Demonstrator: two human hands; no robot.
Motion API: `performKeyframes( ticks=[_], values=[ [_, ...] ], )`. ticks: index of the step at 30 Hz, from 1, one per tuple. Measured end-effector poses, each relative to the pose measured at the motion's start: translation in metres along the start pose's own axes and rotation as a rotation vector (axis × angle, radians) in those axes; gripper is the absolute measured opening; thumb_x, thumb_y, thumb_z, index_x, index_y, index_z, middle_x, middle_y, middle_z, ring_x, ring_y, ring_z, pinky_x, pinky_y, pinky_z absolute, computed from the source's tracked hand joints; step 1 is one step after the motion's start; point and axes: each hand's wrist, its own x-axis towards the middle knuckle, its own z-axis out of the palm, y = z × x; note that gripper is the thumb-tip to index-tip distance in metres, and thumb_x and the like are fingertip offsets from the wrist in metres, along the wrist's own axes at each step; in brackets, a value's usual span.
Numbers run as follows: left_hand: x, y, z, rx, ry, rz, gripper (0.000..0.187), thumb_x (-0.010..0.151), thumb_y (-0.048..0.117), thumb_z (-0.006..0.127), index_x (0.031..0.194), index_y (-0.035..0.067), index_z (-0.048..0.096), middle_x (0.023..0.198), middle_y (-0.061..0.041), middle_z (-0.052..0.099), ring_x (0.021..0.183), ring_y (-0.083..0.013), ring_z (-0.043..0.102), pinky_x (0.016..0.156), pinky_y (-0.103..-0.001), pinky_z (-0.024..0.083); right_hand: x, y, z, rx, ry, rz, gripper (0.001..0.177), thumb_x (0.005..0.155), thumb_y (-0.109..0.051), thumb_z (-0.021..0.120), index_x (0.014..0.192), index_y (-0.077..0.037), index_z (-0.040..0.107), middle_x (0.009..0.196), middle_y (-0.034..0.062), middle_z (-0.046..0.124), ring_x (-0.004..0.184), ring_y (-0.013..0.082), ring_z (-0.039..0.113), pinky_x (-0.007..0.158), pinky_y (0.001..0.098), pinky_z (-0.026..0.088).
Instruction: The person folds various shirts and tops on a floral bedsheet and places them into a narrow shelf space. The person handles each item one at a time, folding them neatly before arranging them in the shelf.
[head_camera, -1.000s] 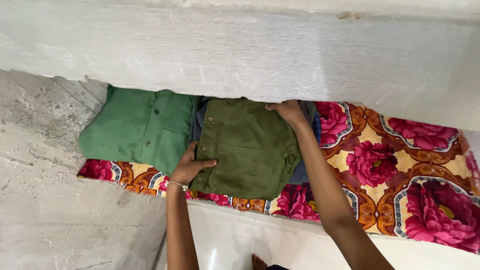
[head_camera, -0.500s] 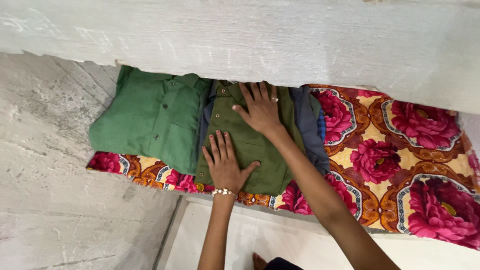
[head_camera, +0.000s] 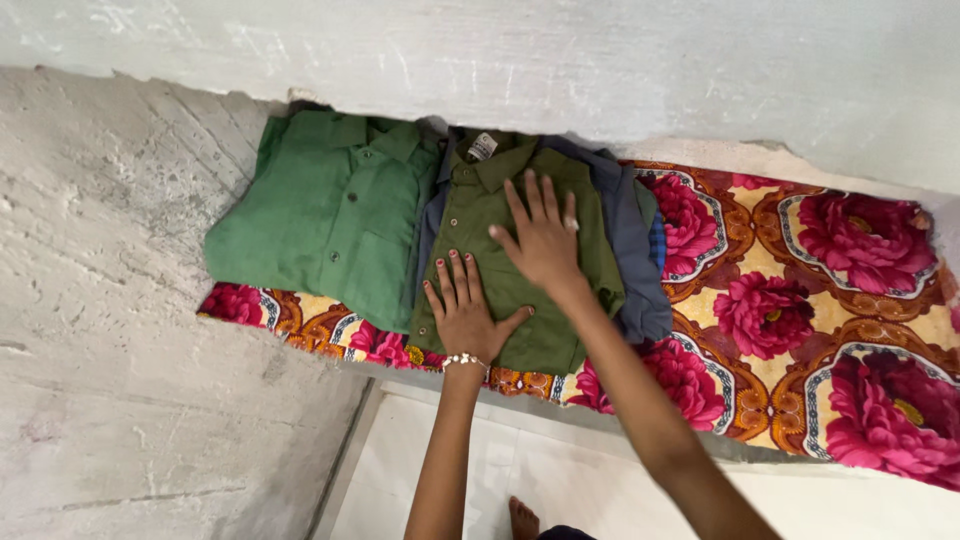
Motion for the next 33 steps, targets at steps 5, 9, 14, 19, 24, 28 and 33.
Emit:
performKeyframes(
  ticks=[5, 9, 14, 19, 24, 28, 33],
  values=[
    [-0.001, -0.003, 0.013, 0.076, 0.043, 0.014, 0.127, 0.074, 0.086, 0.057, 0.163, 0.003, 0.019, 0.170, -0.017, 0.013, 0.158, -0.0357, 0.005, 0.124, -0.058, -0.001, -0.113, -0.037, -0.041, -0.116, 0.030, 0.111, 0.076, 0.097, -0.057, 0.051, 0.159, -0.014, 0.038, 0.166, 0.0210, 0.028, 0.153, 0.0419, 0.023, 0.119, 0.0685, 0.011],
    [0.002, -0.001, 0.011, 0.038, -0.051, -0.003, 0.132, 0.071, 0.088, 0.055, 0.162, 0.002, 0.016, 0.170, -0.019, 0.011, 0.157, -0.0369, 0.004, 0.123, -0.059, -0.001, -0.136, -0.038, -0.039, -0.138, 0.030, 0.121, 0.072, 0.099, -0.055, 0.050, 0.159, -0.016, 0.040, 0.166, 0.0191, 0.029, 0.154, 0.0408, 0.023, 0.120, 0.0677, 0.011],
    [0.000, -0.004, -0.001, 0.026, -0.099, 0.010, 0.128, 0.076, 0.088, 0.051, 0.162, 0.000, 0.017, 0.170, -0.020, 0.010, 0.157, -0.0376, 0.002, 0.123, -0.059, 0.000, -0.146, -0.036, -0.039, -0.135, 0.056, 0.108, 0.071, 0.103, -0.055, 0.048, 0.161, -0.015, 0.039, 0.168, 0.0194, 0.029, 0.156, 0.0410, 0.022, 0.123, 0.0653, 0.012],
    [-0.033, -0.017, -0.010, 0.031, 0.041, 0.036, 0.115, 0.085, 0.084, 0.047, 0.162, 0.002, 0.021, 0.171, -0.019, 0.011, 0.158, -0.0377, 0.004, 0.124, -0.060, 0.003, -0.173, -0.056, -0.040, -0.155, 0.063, 0.180, 0.074, 0.101, -0.059, 0.047, 0.161, -0.017, 0.037, 0.168, 0.0191, 0.026, 0.155, 0.0418, 0.020, 0.122, 0.0660, 0.012],
    [-0.040, -0.033, -0.005, -0.038, 0.024, 0.075, 0.116, 0.085, 0.084, 0.046, 0.162, 0.001, 0.020, 0.171, -0.017, 0.012, 0.158, -0.0374, 0.005, 0.124, -0.059, 0.004, -0.179, -0.061, -0.028, -0.151, 0.083, 0.217, 0.075, 0.099, -0.060, 0.049, 0.162, -0.021, 0.037, 0.170, 0.0165, 0.023, 0.156, 0.0399, 0.019, 0.121, 0.0662, 0.013],
    [-0.039, -0.033, 0.002, -0.061, -0.029, 0.068, 0.118, 0.085, 0.085, 0.046, 0.163, 0.003, 0.016, 0.171, -0.016, 0.009, 0.158, -0.0387, 0.001, 0.124, -0.060, 0.003, -0.179, -0.059, -0.025, -0.162, 0.072, 0.234, 0.075, 0.099, -0.060, 0.049, 0.162, -0.022, 0.036, 0.170, 0.0154, 0.023, 0.156, 0.0393, 0.018, 0.122, 0.0654, 0.013],
    [-0.031, -0.037, -0.006, -0.088, -0.216, 0.046, 0.124, 0.080, 0.086, 0.050, 0.163, 0.006, 0.006, 0.172, -0.014, -0.002, 0.156, -0.0376, -0.009, 0.123, -0.060, -0.003, -0.178, -0.058, -0.024, -0.165, 0.061, 0.239, 0.075, 0.099, -0.059, 0.049, 0.163, -0.023, 0.034, 0.171, 0.0144, 0.021, 0.157, 0.0384, 0.017, 0.123, 0.0642, 0.012]
  ],
)
